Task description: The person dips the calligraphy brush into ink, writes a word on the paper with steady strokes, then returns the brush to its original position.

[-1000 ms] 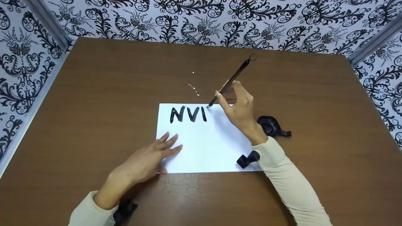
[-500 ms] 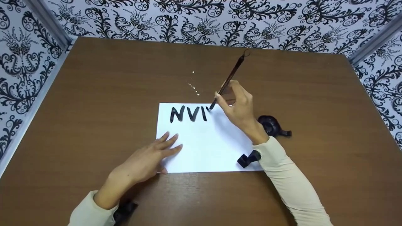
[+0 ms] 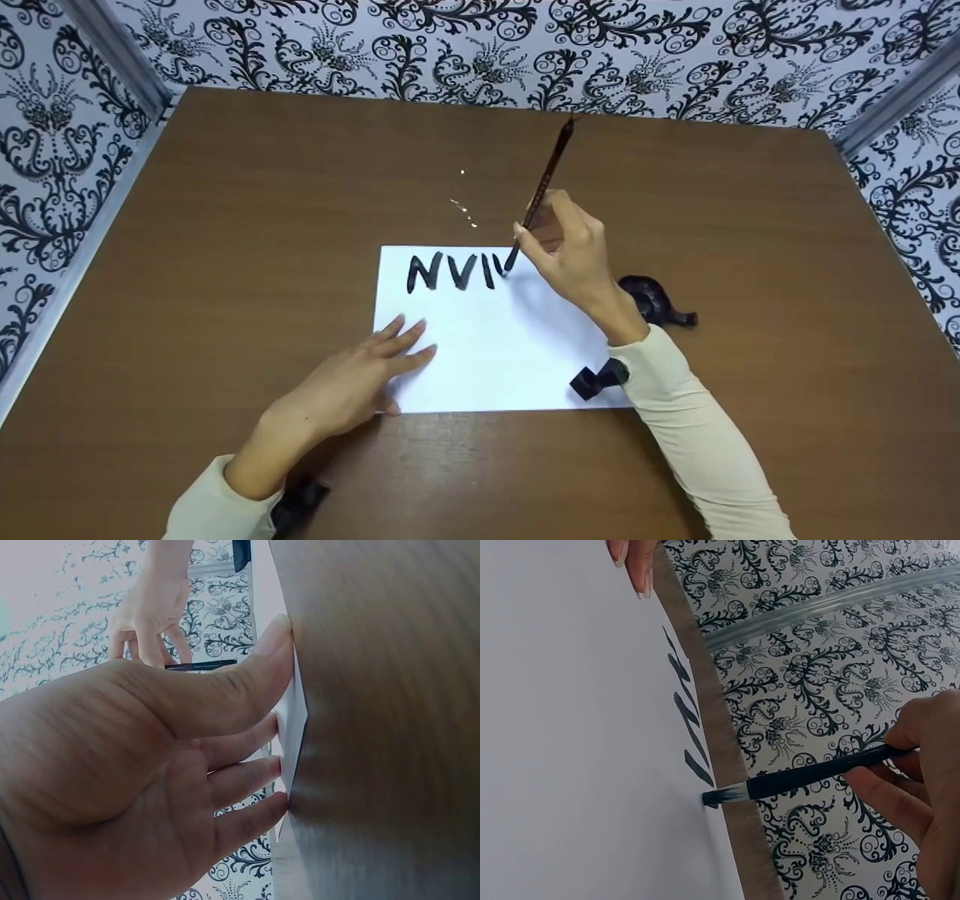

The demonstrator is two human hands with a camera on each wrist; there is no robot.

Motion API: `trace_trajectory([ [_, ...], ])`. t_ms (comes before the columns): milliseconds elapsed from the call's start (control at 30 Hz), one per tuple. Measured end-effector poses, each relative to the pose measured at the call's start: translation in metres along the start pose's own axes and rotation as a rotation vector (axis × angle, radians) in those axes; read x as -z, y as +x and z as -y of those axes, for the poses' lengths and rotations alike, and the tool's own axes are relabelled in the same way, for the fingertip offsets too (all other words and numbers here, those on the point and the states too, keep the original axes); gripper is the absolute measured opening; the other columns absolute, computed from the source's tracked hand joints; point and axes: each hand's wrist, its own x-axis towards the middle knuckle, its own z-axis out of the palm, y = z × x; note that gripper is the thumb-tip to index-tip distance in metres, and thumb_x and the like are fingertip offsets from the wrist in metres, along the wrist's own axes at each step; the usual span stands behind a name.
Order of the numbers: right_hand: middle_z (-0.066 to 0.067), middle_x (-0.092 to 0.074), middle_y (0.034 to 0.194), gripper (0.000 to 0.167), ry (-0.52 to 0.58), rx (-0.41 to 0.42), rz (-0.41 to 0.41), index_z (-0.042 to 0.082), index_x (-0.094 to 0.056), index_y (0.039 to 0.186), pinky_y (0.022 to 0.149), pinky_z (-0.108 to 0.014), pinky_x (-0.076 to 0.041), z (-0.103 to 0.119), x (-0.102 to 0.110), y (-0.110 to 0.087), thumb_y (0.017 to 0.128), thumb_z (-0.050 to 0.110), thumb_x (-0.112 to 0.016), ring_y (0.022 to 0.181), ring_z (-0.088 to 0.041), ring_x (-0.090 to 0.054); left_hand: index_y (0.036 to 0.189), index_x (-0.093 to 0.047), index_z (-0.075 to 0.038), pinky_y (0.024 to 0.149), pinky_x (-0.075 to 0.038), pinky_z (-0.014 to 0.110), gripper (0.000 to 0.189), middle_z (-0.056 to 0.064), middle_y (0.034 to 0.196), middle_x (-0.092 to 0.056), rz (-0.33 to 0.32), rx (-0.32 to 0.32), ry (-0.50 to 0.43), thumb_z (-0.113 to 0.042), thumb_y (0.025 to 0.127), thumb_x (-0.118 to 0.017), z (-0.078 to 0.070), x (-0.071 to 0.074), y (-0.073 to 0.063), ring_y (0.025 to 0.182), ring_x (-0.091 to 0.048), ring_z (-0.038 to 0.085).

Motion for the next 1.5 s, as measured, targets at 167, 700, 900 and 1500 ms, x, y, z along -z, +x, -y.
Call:
trace_trajectory([
  [167,-0.007,-0.064,0.079,0.019,-0.004,-0.002,0.035,0.0,-0.056,0.096,0.053,-0.027,-0.052,0.003,0.003,0.002,0.083,0.002,-0.07,0.072,-0.016,-0.064,0.141,-0.048,-0.009,0.086,-0.048,0.052,0.07,0.014,0.153,-0.029,-0.002,-0.003,0.002,-0.006,0.077,-0.077,0.0,0.0,0.001,0.139,-0.023,0.038],
  [700,-0.01,-0.063,0.08,0.019,-0.008,-0.038,0.155,0.0,-0.054,0.095,0.052,-0.022,-0.052,0.011,0.009,0.004,0.084,0.003,-0.068,0.072,-0.015,-0.066,0.14,-0.049,-0.009,0.087,-0.047,0.054,0.07,0.014,0.152,-0.03,-0.007,-0.005,0.005,-0.009,0.076,-0.076,0.001,-0.001,0.002,0.139,-0.023,0.038],
  [900,-0.008,-0.065,0.08,0.017,0.056,-0.037,0.068,-0.002,-0.057,0.093,0.057,-0.026,-0.055,0.012,0.014,0.008,0.083,0.002,-0.07,0.072,-0.017,-0.066,0.14,-0.049,-0.008,0.092,-0.045,0.054,0.07,0.016,0.152,-0.03,-0.007,-0.01,0.018,-0.009,0.076,-0.076,0.001,0.0,0.002,0.139,-0.023,0.038],
  [1500,-0.009,-0.065,0.088,0.021,0.064,-0.025,-0.044,-0.001,-0.056,0.1,0.063,-0.022,-0.054,-0.005,0.003,0.001,0.085,0.002,-0.07,0.08,-0.018,-0.069,0.141,-0.048,-0.01,0.085,-0.048,0.054,0.07,0.014,0.153,-0.028,0.001,-0.003,0.004,-0.007,0.077,-0.076,0.001,0.001,0.0,0.14,-0.022,0.038],
])
